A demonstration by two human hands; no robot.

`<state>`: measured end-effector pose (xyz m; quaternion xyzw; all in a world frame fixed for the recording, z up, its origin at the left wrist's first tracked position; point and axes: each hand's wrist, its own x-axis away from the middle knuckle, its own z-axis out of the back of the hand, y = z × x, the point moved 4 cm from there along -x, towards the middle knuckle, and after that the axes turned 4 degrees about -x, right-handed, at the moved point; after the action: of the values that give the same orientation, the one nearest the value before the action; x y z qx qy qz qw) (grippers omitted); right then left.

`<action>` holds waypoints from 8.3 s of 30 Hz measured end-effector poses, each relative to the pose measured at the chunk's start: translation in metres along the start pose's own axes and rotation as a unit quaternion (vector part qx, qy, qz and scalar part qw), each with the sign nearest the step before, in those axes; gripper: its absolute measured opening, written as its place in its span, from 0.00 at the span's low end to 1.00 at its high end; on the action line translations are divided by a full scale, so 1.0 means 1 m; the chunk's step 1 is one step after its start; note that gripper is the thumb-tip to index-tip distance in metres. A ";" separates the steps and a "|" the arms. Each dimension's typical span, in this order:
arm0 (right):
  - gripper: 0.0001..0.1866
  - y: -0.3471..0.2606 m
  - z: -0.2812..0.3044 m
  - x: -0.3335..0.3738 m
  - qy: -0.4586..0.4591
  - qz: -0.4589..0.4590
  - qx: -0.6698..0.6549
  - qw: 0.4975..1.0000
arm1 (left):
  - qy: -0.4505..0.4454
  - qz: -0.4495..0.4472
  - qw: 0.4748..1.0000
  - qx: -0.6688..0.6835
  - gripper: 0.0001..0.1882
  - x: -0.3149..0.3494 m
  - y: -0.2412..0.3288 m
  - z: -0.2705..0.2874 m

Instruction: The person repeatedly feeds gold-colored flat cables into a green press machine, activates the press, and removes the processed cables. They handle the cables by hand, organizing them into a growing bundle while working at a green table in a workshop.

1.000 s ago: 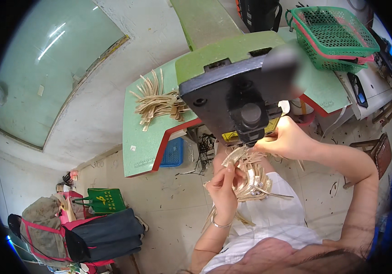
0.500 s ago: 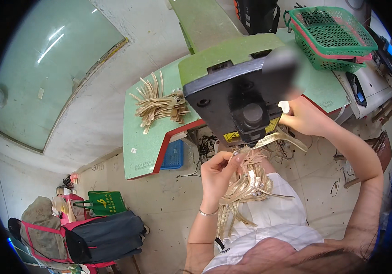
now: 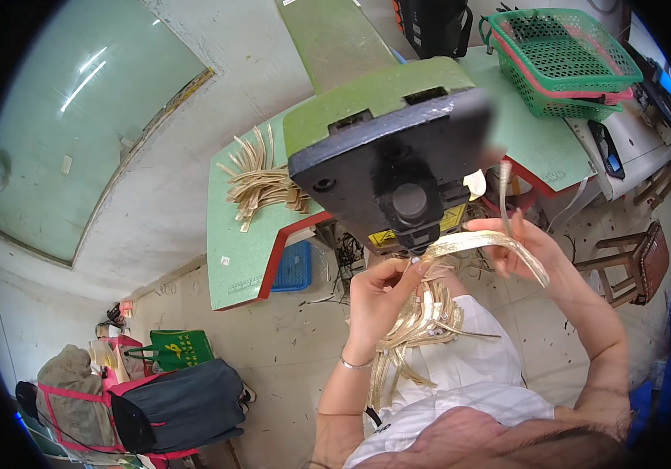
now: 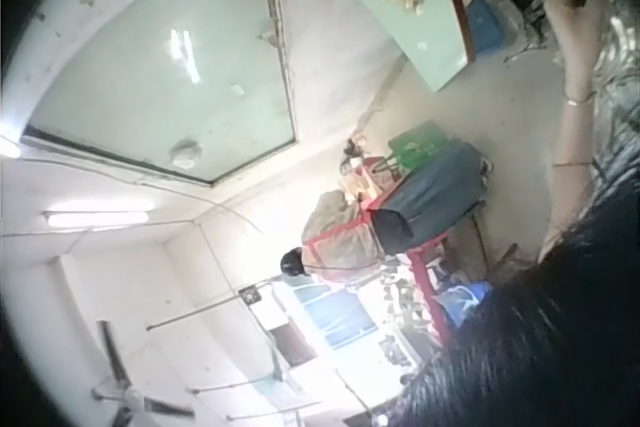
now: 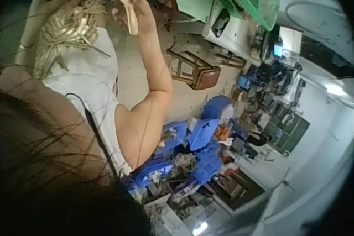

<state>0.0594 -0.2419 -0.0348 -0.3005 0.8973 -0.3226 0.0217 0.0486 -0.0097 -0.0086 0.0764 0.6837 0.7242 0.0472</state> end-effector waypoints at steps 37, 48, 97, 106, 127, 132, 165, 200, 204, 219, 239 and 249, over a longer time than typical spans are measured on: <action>0.08 -0.001 -0.090 -0.041 0.007 0.145 0.564 0.813 | 0.240 0.027 0.959 0.148 0.11 0.066 -0.038 0.063; 0.16 -0.018 -0.093 -0.063 -0.024 0.066 0.592 0.803 | 0.054 -0.052 0.979 -0.190 0.09 0.007 0.014 0.017; 0.13 0.237 0.001 -0.073 -0.194 0.139 0.728 0.643 | -0.138 0.039 0.762 -0.631 0.19 0.081 -0.133 0.107; 0.18 0.180 -0.019 -0.059 -0.129 0.132 0.574 0.798 | -0.226 0.067 0.943 -0.234 0.08 0.068 -0.081 0.098; 0.18 -0.074 -0.096 -0.078 -0.207 0.011 0.751 0.627 | 0.036 0.011 0.998 0.056 0.09 0.009 0.000 -0.003; 0.19 -0.071 -0.099 -0.087 -0.213 0.018 0.762 0.611 | 0.101 -0.022 0.993 0.059 0.08 0.016 -0.001 0.016; 0.22 -0.057 -0.115 -0.067 -0.176 0.091 0.758 0.622 | 0.083 0.000 0.989 0.124 0.11 0.018 -0.012 -0.010; 0.13 -0.024 -0.064 -0.015 0.100 -0.053 0.412 0.904 | 0.034 -0.058 0.997 0.044 0.13 0.003 -0.001 -0.024; 0.11 -0.014 -0.065 -0.021 0.040 -0.031 0.379 0.924 | 0.063 -0.058 0.995 0.059 0.13 0.012 -0.004 -0.016; 0.10 -0.010 -0.087 -0.038 0.035 0.032 0.465 0.884 | 0.148 -0.036 0.978 0.143 0.13 0.038 -0.029 -0.002; 0.13 -0.015 -0.100 -0.047 0.038 0.083 0.557 0.825 | 0.205 -0.001 0.978 0.049 0.10 0.026 -0.011 0.005; 0.19 -0.060 -0.104 -0.057 -0.124 -0.313 0.762 0.553 | -0.045 0.062 0.997 0.004 0.10 -0.007 0.014 0.009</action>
<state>0.1134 -0.1885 0.0743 -0.4709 0.1540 -0.8317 0.2507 0.0575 -0.0032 0.0051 0.1509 0.6776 0.7190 0.0329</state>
